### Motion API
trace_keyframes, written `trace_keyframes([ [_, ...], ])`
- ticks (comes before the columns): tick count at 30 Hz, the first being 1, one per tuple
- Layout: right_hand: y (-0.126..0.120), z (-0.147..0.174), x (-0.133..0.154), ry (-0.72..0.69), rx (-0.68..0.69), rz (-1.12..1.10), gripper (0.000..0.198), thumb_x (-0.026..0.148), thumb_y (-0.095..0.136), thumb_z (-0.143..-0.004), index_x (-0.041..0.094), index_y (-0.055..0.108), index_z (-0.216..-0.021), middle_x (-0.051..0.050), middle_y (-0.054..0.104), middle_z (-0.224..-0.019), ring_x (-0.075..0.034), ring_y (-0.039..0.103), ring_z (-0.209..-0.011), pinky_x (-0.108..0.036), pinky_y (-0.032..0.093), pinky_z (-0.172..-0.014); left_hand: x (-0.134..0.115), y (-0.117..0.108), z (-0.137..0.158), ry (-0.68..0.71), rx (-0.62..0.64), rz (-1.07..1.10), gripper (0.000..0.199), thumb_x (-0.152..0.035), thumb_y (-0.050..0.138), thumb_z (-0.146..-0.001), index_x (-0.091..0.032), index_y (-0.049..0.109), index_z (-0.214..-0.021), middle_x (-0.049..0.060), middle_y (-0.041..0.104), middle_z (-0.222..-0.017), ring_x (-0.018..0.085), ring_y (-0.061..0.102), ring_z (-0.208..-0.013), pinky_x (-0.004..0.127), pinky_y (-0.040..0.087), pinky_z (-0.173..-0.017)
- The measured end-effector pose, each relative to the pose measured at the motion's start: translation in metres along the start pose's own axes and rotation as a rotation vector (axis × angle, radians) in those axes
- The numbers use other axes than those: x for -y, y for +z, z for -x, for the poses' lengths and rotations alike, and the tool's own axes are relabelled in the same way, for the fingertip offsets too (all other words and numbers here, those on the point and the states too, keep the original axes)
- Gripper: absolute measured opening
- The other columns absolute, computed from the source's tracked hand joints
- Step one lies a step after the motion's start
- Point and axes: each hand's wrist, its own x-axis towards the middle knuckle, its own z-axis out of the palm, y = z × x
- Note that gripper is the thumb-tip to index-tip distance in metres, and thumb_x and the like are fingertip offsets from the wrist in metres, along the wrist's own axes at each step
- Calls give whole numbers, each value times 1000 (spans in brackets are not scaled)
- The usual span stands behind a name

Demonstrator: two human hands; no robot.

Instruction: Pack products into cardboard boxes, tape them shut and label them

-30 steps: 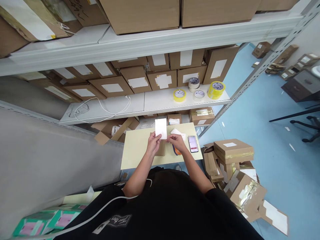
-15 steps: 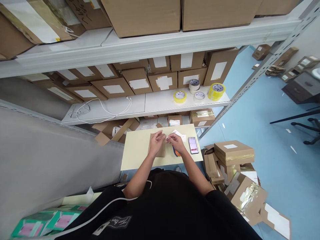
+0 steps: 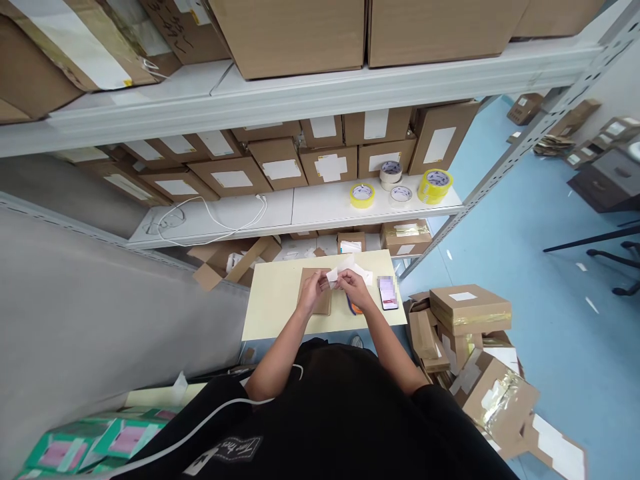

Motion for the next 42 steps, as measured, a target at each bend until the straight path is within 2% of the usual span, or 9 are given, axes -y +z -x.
trace_keyframes([
  [7,4,-1,-7,64,-55,-38,30,50,76,-81,24,62,-76,1,68,-72,-18,65,-71,-30,49,-70,10,-1,4,62,-68,-137,39,-48,90,-69,-16,82,-90,6,79,-86,22,71,-83,35,56,-82],
  [15,10,-5,-5,68,-148,-65,32,47,83,-73,23,62,-72,3,62,-70,-15,58,-68,-28,48,-67,16,-14,-10,10,-53,-37,37,-48,90,-67,-16,80,-83,6,77,-83,18,68,-76,32,55,-77],
  [18,5,-6,-2,34,-309,-107,28,38,80,-70,23,56,-67,4,60,-70,-14,54,-67,-26,46,-65,9,-37,-26,9,-150,50,39,-47,91,-65,-15,78,-83,5,74,-82,15,65,-72,29,53,-70],
  [21,4,-9,-2,-16,-561,-154,30,31,75,-68,23,47,-65,6,54,-66,-10,47,-61,-23,39,-58,2,-72,-40,6,-335,129,40,-47,91,-64,-16,73,-80,3,70,-77,13,62,-69,27,49,-65],
  [25,24,-21,-11,-94,-866,-191,31,31,75,-64,24,44,-67,10,44,-60,-8,41,-56,-22,35,-56,-8,-125,-45,29,-541,163,39,-49,85,-68,-18,65,-78,4,71,-84,15,65,-76,27,50,-67],
  [28,62,-38,-25,-9,-826,-188,31,31,79,-60,24,57,-81,8,56,-66,-10,50,-60,-23,40,-58,-14,-161,-39,60,-542,115,37,-50,82,-70,-19,63,-78,5,73,-90,17,67,-81,27,51,-71],
  [32,134,-68,-57,200,-536,-109,37,35,83,-58,22,68,-90,2,70,-78,-15,61,-68,-25,46,-62,-24,-208,-27,110,-522,47,36,-53,78,-74,-19,66,-82,4,72,-87,17,66,-81,25,50,-70],
  [36,218,-111,-96,342,-270,-57,29,35,83,-59,21,69,-80,2,71,-75,-14,61,-66,-26,49,-63,-41,-266,-10,177,-590,-7,36,-53,75,-78,-20,70,-88,2,70,-83,16,64,-78,25,49,-70],
  [42,363,-193,-133,545,-135,8,21,16,80,-60,20,64,-73,3,67,-64,-14,62,-63,-28,55,-66,-68,-363,30,221,-782,-77,35,-52,76,-79,-20,72,-92,3,70,-83,16,63,-74,26,50,-69],
])
